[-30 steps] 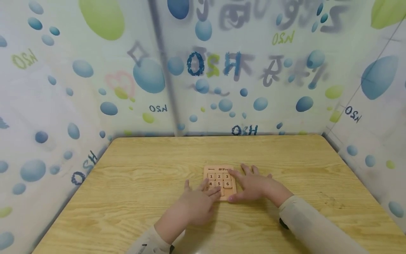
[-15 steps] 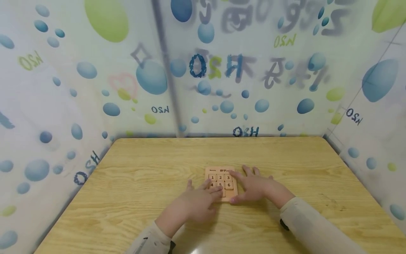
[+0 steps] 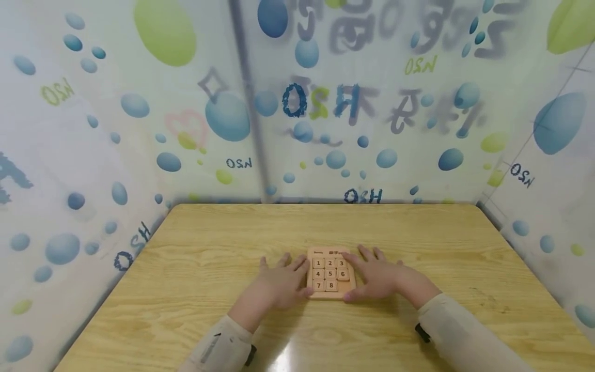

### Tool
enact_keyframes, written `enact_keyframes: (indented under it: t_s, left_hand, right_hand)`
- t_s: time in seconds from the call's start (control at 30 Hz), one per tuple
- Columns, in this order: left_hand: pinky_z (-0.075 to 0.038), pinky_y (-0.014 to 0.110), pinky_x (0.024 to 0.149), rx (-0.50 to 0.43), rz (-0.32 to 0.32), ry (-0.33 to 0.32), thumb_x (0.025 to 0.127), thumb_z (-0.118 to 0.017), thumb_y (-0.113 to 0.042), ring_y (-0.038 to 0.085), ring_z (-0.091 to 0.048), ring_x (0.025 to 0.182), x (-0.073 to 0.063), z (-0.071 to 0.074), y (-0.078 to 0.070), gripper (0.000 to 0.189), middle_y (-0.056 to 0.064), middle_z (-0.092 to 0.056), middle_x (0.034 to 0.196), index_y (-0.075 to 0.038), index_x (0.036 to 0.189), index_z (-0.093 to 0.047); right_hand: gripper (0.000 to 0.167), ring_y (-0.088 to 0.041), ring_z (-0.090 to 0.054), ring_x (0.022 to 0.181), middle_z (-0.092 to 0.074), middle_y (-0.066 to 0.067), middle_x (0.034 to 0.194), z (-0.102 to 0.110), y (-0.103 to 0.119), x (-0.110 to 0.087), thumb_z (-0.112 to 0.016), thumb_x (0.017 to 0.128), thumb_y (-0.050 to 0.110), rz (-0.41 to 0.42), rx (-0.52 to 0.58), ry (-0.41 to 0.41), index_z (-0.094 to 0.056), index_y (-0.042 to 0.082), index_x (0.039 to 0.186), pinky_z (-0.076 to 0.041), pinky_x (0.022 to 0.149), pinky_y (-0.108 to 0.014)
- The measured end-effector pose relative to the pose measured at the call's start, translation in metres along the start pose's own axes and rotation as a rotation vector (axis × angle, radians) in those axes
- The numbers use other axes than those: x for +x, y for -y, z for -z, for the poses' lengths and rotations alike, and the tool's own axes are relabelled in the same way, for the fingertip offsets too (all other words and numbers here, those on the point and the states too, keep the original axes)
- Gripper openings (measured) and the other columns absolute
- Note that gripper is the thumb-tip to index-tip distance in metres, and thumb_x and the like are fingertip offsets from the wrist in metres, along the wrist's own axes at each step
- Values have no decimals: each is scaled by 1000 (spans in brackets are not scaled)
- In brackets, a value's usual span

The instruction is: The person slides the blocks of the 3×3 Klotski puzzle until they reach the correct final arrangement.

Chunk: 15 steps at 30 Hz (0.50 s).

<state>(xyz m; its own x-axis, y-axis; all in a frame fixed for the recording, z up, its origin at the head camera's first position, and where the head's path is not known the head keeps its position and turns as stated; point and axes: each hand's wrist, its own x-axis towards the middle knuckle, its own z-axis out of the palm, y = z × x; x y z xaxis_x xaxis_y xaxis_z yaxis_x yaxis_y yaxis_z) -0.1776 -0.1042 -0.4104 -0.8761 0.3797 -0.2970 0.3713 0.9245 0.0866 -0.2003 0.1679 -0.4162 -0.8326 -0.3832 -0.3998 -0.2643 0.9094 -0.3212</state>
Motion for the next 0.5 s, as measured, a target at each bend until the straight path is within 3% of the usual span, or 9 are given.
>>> enact_keyframes:
  t_s: [0.27,0.5]
  left_hand:
    - [-14,85,121,25,-6,-24,103,-55,-63,37,-23,166,-2,9,-9,74,-4,-28,177,-28,166,-39]
    - [-15,85,121,25,-10,-14,103,-56,-64,39,-24,165,0,10,-8,72,-4,-29,177,-32,165,-40]
  right_hand:
    - [109,-64,-8,159,-8,-23,179,5,-2,-1,-72,86,76,9,25,5,-22,29,172,-13,102,-99]
    - [108,-64,-9,159,-10,-23,179,5,-1,1,-72,86,76,12,21,-2,-23,32,171,-12,101,-100]
